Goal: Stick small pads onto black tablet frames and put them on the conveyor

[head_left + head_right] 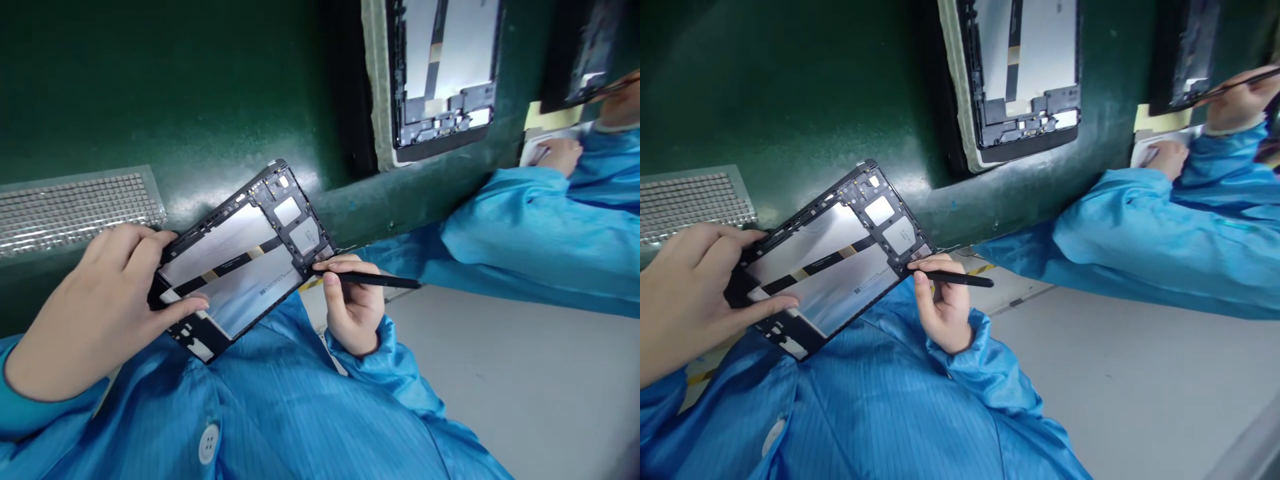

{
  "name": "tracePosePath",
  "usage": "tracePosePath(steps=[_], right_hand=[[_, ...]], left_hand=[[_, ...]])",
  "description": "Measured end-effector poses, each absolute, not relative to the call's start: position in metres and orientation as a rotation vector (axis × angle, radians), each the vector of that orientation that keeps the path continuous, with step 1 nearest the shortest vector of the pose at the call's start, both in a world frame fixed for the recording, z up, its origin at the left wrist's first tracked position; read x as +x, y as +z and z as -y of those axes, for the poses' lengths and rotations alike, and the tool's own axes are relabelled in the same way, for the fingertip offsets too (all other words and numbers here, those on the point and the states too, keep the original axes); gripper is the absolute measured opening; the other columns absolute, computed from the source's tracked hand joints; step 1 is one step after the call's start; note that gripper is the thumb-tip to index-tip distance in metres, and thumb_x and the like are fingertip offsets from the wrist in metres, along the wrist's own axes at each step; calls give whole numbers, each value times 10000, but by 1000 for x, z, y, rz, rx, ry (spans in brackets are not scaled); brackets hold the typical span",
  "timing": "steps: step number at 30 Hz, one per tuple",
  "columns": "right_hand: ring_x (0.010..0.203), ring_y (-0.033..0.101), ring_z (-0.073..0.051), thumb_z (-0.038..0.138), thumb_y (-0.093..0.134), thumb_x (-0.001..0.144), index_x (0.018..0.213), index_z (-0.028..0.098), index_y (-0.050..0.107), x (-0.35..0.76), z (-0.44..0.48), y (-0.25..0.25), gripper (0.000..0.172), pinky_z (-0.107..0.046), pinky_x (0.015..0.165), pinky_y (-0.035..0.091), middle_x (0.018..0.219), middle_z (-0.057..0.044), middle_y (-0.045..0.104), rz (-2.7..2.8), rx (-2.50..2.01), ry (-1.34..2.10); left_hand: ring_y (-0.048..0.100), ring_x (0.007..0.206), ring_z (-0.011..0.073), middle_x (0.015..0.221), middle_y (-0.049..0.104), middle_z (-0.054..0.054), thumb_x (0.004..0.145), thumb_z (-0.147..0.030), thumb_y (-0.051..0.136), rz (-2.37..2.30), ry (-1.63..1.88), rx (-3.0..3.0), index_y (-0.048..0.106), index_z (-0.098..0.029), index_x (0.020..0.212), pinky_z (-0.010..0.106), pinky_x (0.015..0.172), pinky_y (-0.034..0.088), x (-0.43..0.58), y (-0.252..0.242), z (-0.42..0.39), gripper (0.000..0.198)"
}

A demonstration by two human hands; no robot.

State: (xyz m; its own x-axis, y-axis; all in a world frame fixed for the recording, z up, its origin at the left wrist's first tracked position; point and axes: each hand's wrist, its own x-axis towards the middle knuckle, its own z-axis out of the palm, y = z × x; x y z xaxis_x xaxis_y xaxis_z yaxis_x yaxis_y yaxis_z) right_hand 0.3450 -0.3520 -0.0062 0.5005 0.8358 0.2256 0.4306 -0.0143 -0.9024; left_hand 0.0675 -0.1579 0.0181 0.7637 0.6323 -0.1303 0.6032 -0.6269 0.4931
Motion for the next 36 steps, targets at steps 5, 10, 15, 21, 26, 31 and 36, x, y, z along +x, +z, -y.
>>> tracePosePath(steps=[5,10,15,21,26,31,36], right_hand=[[1035,777,-275,114,706,977,1175,298,733,355,364,13,272,-494,905,650,1118,-70,808,1243,-1772,334],[746,731,-206,171,669,946,975,269,730,330,391,16,119,-363,668,605,954,-27,799,1080,-1848,677],[481,599,-96,256,779,989,1451,370,551,279,387,6,528,-220,446,467,1083,2,839,881,-1699,787],[837,780,-236,450,849,838,1346,288,655,304,237,31,567,-370,737,641,1092,-56,829,652,-1468,558],[1038,731,-244,414,647,865,1235,208,628,267,-6,44,424,-406,972,618,1112,-78,757,870,-1468,620],[1251,714,-252,340,621,1089,1360,172,659,175,-170,36,321,-447,1124,587,1331,-103,750,1202,-1588,710],[1251,744,-274,453,744,1081,1389,196,713,186,-220,46,402,-520,1081,652,1435,-116,730,1556,-1787,692]], left_hand=[[633,1200,544,1235,652,203,868,-992,491,-922,98,2419,653,-219,1498,803,983,567,65,16,154,1010],[633,1224,500,1302,668,227,939,-886,558,-858,197,2403,621,-148,1535,748,1024,580,74,14,167,951],[682,1207,396,1277,687,201,1013,-714,646,-861,402,2292,610,-116,1488,581,1005,636,87,28,180,764],[699,1194,220,1358,642,112,1120,-617,500,-959,908,2244,450,-249,1622,359,1037,635,70,37,116,625],[411,1545,333,1668,241,205,1136,-444,370,-1405,1632,2020,114,-295,1712,563,1247,492,39,9,60,647],[537,1394,346,1501,447,212,1061,-359,548,-1378,1646,2169,295,-248,1658,556,1094,565,37,-6,64,658],[653,918,227,994,694,93,1044,-312,588,-1022,1074,2487,710,-232,1113,394,810,583,54,-5,82,163]])
